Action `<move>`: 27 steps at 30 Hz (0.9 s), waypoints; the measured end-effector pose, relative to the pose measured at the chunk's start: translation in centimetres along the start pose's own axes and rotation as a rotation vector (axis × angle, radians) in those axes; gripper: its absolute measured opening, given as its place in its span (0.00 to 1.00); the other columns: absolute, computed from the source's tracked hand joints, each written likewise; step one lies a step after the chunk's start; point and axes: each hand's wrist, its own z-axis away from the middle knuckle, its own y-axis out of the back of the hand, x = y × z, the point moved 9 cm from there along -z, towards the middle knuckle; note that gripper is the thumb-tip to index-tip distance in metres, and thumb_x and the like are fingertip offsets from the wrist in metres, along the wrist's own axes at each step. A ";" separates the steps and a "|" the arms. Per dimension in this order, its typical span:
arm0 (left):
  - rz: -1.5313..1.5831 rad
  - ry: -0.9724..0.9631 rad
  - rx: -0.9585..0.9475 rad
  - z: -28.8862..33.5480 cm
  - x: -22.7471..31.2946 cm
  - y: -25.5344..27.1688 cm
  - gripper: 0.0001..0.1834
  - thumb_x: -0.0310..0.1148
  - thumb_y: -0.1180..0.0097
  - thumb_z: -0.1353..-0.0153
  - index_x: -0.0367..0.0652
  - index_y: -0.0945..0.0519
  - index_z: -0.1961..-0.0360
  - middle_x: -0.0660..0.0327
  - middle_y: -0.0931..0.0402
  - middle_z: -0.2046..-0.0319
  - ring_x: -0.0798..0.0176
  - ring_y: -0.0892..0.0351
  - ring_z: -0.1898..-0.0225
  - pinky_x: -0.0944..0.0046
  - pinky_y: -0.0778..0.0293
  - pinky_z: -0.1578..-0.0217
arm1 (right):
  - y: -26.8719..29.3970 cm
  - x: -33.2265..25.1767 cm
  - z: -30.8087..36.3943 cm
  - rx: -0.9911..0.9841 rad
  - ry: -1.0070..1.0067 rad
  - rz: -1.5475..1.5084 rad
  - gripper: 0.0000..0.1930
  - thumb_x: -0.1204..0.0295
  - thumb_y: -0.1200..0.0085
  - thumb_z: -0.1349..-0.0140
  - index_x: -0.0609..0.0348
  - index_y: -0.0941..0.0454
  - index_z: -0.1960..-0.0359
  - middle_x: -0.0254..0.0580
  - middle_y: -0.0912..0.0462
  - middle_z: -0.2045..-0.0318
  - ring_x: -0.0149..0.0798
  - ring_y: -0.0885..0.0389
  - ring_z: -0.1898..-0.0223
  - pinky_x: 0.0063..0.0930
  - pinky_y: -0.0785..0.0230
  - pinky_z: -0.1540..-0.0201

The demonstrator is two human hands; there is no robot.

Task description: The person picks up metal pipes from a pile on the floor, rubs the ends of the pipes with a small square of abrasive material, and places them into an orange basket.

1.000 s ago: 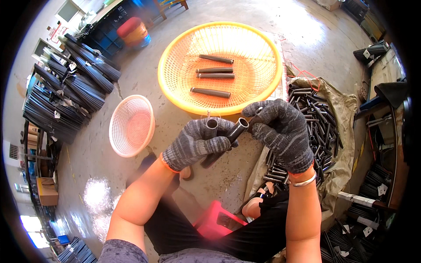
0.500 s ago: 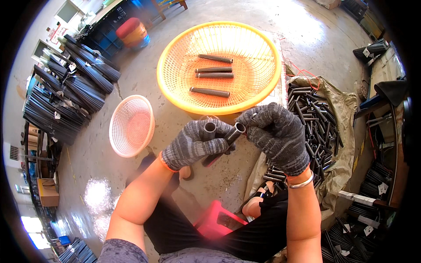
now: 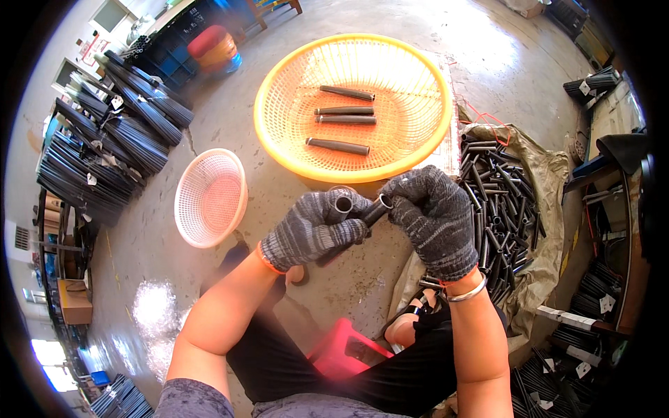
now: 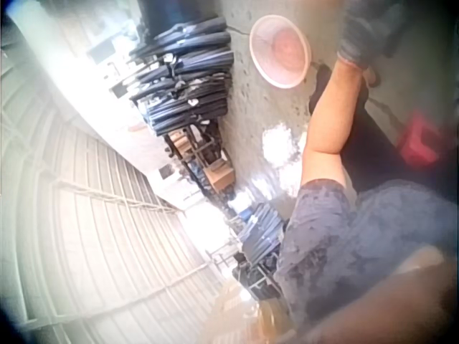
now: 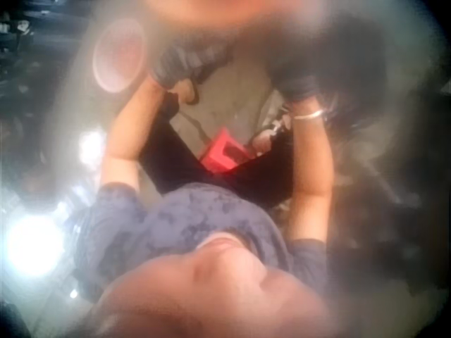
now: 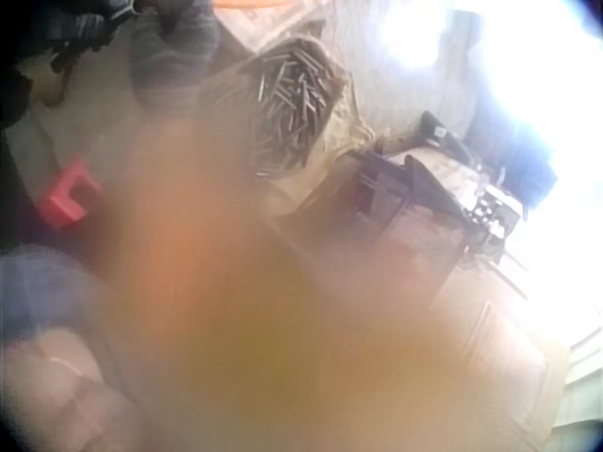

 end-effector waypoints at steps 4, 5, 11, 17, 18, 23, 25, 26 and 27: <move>0.078 0.103 0.010 0.0 -1.3 -0.3 0.15 0.25 0.41 0.41 0.35 0.24 0.52 0.59 0.20 0.62 0.68 0.22 0.60 0.66 0.26 0.55 | -0.1 -0.5 -0.2 0.003 0.050 -0.019 0.06 0.86 0.47 0.46 0.63 0.25 0.69 0.40 0.18 0.71 0.30 0.21 0.69 0.25 0.28 0.64; 0.107 0.081 0.021 -0.1 -0.9 -0.6 0.15 0.25 0.41 0.41 0.35 0.24 0.52 0.59 0.20 0.62 0.68 0.23 0.59 0.66 0.26 0.55 | -0.3 -0.6 -0.1 0.009 0.076 0.025 0.06 0.85 0.47 0.46 0.63 0.25 0.69 0.40 0.19 0.72 0.30 0.21 0.70 0.25 0.28 0.64; 0.022 0.005 0.031 -0.2 -0.1 -0.7 0.15 0.21 0.36 0.47 0.36 0.22 0.56 0.64 0.21 0.65 0.70 0.24 0.61 0.68 0.26 0.58 | -0.9 -1.4 0.1 0.005 0.197 0.208 0.06 0.84 0.46 0.47 0.61 0.24 0.68 0.41 0.20 0.74 0.32 0.21 0.73 0.26 0.28 0.67; -0.023 0.186 -0.117 0.1 -0.6 -1.4 0.12 0.23 0.38 0.45 0.36 0.21 0.58 0.62 0.20 0.67 0.71 0.23 0.65 0.69 0.26 0.63 | -0.8 -1.0 0.1 -0.007 0.183 0.223 0.05 0.83 0.45 0.47 0.62 0.24 0.69 0.41 0.20 0.74 0.32 0.22 0.73 0.26 0.29 0.67; -0.006 0.196 -0.145 0.1 -0.5 -1.8 0.11 0.24 0.39 0.43 0.36 0.22 0.58 0.62 0.20 0.67 0.70 0.22 0.65 0.69 0.25 0.64 | -0.6 -1.1 0.0 -0.001 0.167 0.218 0.05 0.83 0.45 0.46 0.61 0.24 0.69 0.41 0.20 0.74 0.32 0.22 0.72 0.26 0.29 0.66; 0.118 0.230 -0.192 0.1 -1.7 -2.3 0.17 0.29 0.40 0.41 0.35 0.24 0.51 0.57 0.19 0.62 0.65 0.19 0.64 0.67 0.24 0.64 | -0.2 -1.5 -0.1 0.061 0.183 0.119 0.06 0.84 0.45 0.46 0.61 0.25 0.68 0.38 0.19 0.72 0.29 0.22 0.70 0.24 0.28 0.64; 0.089 0.284 -0.218 0.2 -1.3 -2.0 0.19 0.30 0.41 0.40 0.34 0.25 0.49 0.55 0.19 0.61 0.64 0.19 0.63 0.65 0.23 0.62 | 0.4 -1.4 0.0 0.088 0.159 0.084 0.06 0.85 0.45 0.46 0.62 0.25 0.68 0.37 0.19 0.71 0.28 0.22 0.69 0.23 0.28 0.63; 0.074 0.311 -0.233 0.2 -1.1 -1.9 0.20 0.31 0.41 0.40 0.34 0.25 0.48 0.53 0.19 0.61 0.63 0.19 0.63 0.65 0.23 0.61 | 0.6 -1.6 0.0 0.091 0.173 0.097 0.06 0.85 0.45 0.45 0.62 0.25 0.68 0.37 0.19 0.71 0.28 0.22 0.69 0.22 0.29 0.62; 0.142 0.247 -0.216 0.0 -1.5 -1.9 0.19 0.31 0.42 0.39 0.32 0.25 0.48 0.53 0.19 0.61 0.62 0.19 0.62 0.65 0.23 0.59 | 0.8 -1.7 0.0 0.094 0.186 0.110 0.06 0.85 0.45 0.45 0.62 0.25 0.68 0.37 0.19 0.70 0.27 0.22 0.69 0.22 0.29 0.62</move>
